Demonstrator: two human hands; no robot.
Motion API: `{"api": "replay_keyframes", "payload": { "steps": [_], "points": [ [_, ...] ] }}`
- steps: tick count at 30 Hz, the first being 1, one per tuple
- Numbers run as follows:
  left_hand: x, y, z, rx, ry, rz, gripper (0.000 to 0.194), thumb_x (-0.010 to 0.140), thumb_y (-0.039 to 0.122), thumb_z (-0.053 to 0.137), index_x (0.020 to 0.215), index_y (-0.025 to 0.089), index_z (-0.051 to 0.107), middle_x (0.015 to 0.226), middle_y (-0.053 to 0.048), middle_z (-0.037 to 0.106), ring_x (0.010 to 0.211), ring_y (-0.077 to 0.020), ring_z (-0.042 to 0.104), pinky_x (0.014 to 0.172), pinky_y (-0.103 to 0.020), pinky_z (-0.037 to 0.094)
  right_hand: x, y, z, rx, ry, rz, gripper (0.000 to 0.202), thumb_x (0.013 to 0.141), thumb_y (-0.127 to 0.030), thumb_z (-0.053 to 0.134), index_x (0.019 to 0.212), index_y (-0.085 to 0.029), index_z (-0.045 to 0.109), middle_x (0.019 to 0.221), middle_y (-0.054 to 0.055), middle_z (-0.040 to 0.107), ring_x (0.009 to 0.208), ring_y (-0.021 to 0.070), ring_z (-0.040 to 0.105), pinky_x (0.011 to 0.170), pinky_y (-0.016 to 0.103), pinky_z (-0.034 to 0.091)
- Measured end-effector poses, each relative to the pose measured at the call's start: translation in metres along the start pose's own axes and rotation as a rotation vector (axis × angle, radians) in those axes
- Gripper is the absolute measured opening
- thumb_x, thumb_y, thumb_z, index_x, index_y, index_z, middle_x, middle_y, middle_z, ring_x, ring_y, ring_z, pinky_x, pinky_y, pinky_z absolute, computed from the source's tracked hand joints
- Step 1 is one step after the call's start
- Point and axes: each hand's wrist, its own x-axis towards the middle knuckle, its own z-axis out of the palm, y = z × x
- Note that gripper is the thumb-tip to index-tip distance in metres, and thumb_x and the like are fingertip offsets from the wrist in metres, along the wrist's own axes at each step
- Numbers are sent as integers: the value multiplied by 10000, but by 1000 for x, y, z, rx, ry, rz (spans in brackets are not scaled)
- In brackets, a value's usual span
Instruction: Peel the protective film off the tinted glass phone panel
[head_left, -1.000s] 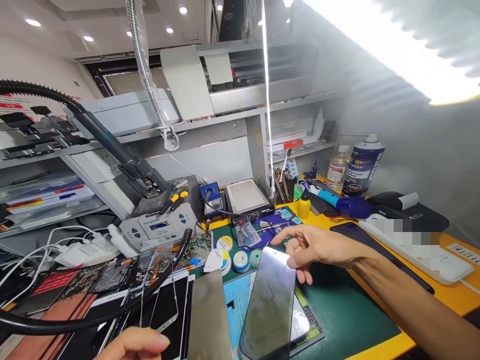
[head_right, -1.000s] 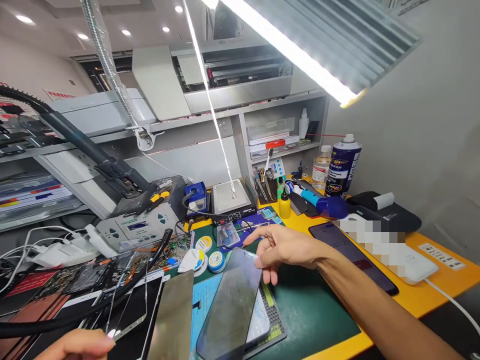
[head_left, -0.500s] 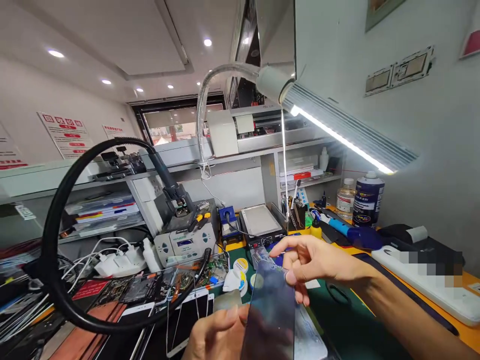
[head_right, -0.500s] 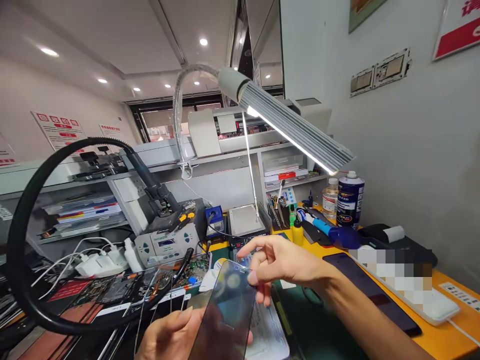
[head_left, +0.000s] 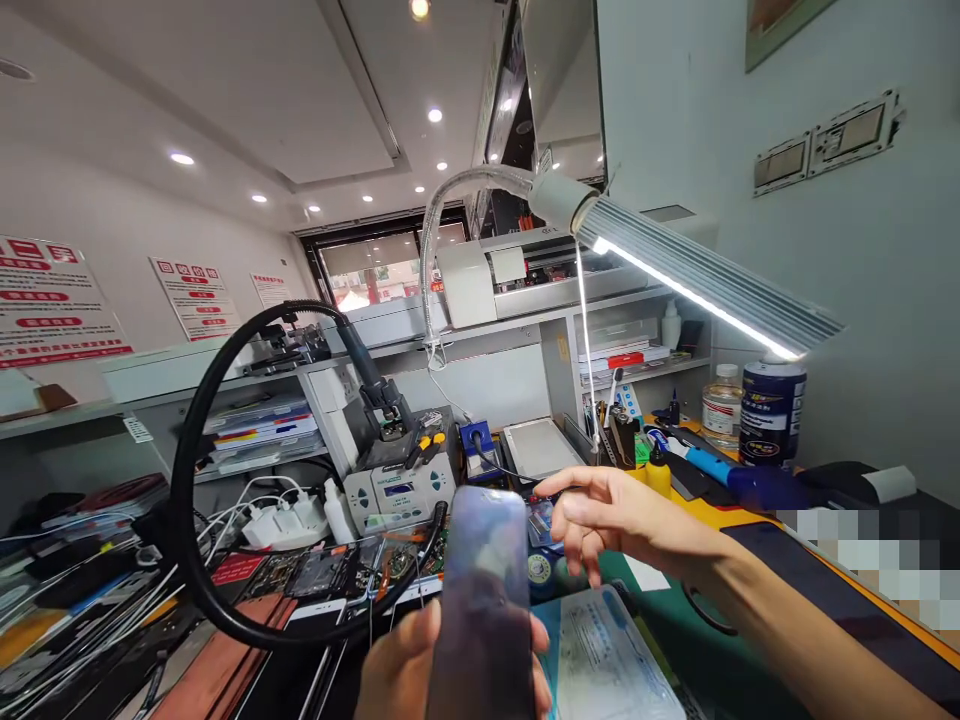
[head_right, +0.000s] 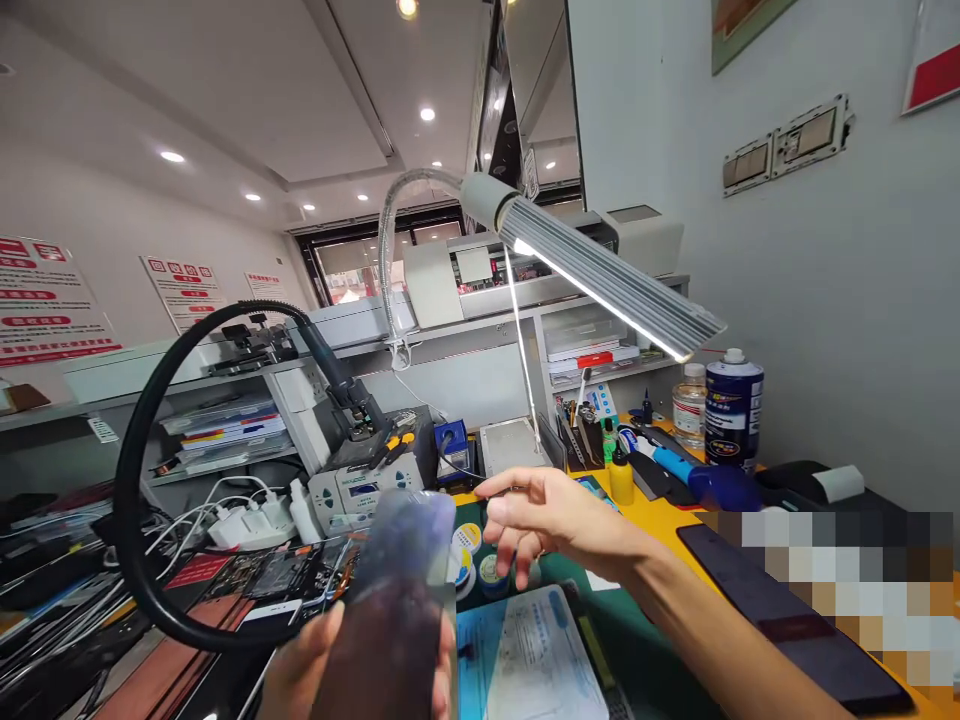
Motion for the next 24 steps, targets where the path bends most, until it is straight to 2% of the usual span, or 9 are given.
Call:
{"api": "replay_keyframes", "payload": {
  "steps": [2, 4, 6, 9, 11, 14, 17, 20, 24],
  "points": [
    [1, 24, 6, 21, 27, 176, 596, 824, 533, 703, 1209, 79, 735, 1132, -148, 776, 983, -265, 717, 841, -315, 543, 3, 6, -4, 50, 39, 4, 380, 856, -435, 795, 1058, -135, 678, 821, 49, 744, 655, 166, 742, 497, 217, 580],
    [9, 45, 11, 51, 41, 316, 471, 830, 453, 716, 1192, 151, 743, 1179, -120, 763, 1049, -315, 700, 907, -402, 545, 6, 14, -3, 110, 19, 41, 391, 883, -490, 747, 982, -115, 700, 791, 58, 736, 672, 172, 739, 513, 223, 580],
    [24, 55, 15, 80, 48, 370, 406, 853, 421, 700, 1181, 185, 737, 1183, -112, 758, 1083, -339, 690, 965, -459, 519, 8, 22, 2, 178, -50, 109, 461, 901, -557, 687, 927, -97, 710, 823, 95, 749, 713, 201, 752, 544, 250, 585],
    [49, 50, 17, 105, 27, 388, 383, 841, 375, 709, 1166, 174, 723, 1189, -124, 742, 1096, -343, 678, 986, -485, 502, 8, 29, 9, 285, -161, 208, 586, 913, -665, 564, 906, -96, 703, 957, 164, 773, 816, 275, 775, 608, 321, 592],
    [62, 39, 15, 106, 8, 391, 414, 820, 364, 718, 1194, 188, 701, 1184, -110, 737, 1139, -334, 656, 1026, -483, 473, 6, 29, 12, 348, -197, 239, 586, 955, -670, 447, 991, -135, 684, 1007, 148, 781, 877, 303, 777, 655, 365, 589],
    [71, 26, 12, 101, -26, 374, 509, 789, 360, 725, 1258, 174, 658, 1210, -121, 723, 1207, -333, 616, 1083, -479, 423, -1, 25, 13, 416, -203, 262, 545, 1028, -612, 266, 1153, -222, 625, 976, 79, 794, 902, 290, 782, 695, 383, 580],
    [74, 21, 10, 98, -47, 334, 610, 737, 343, 755, 1301, 151, 630, 1224, -139, 714, 1239, -366, 594, 1080, -493, 419, -7, 21, 18, 485, -249, 282, 611, 1052, -578, 145, 1273, -225, 593, 1041, 107, 785, 914, 268, 786, 697, 354, 580],
    [76, 21, 10, 83, -53, 307, 633, 693, 336, 779, 1291, 188, 636, 1208, -111, 727, 1232, -345, 602, 1042, -465, 448, -11, 18, 25, 599, -371, 273, 676, 1050, -580, 125, 1339, -178, 585, 1146, 144, 752, 956, 249, 782, 739, 324, 592],
    [74, 18, 10, 72, -53, 259, 560, 662, 344, 799, 1202, 249, 682, 1198, -63, 747, 1115, -300, 668, 996, -447, 479, -13, 18, 32, 697, -449, 262, 657, 1015, -635, 256, 1281, -178, 647, 1165, 126, 744, 998, 262, 766, 780, 319, 600]
  ]
}}
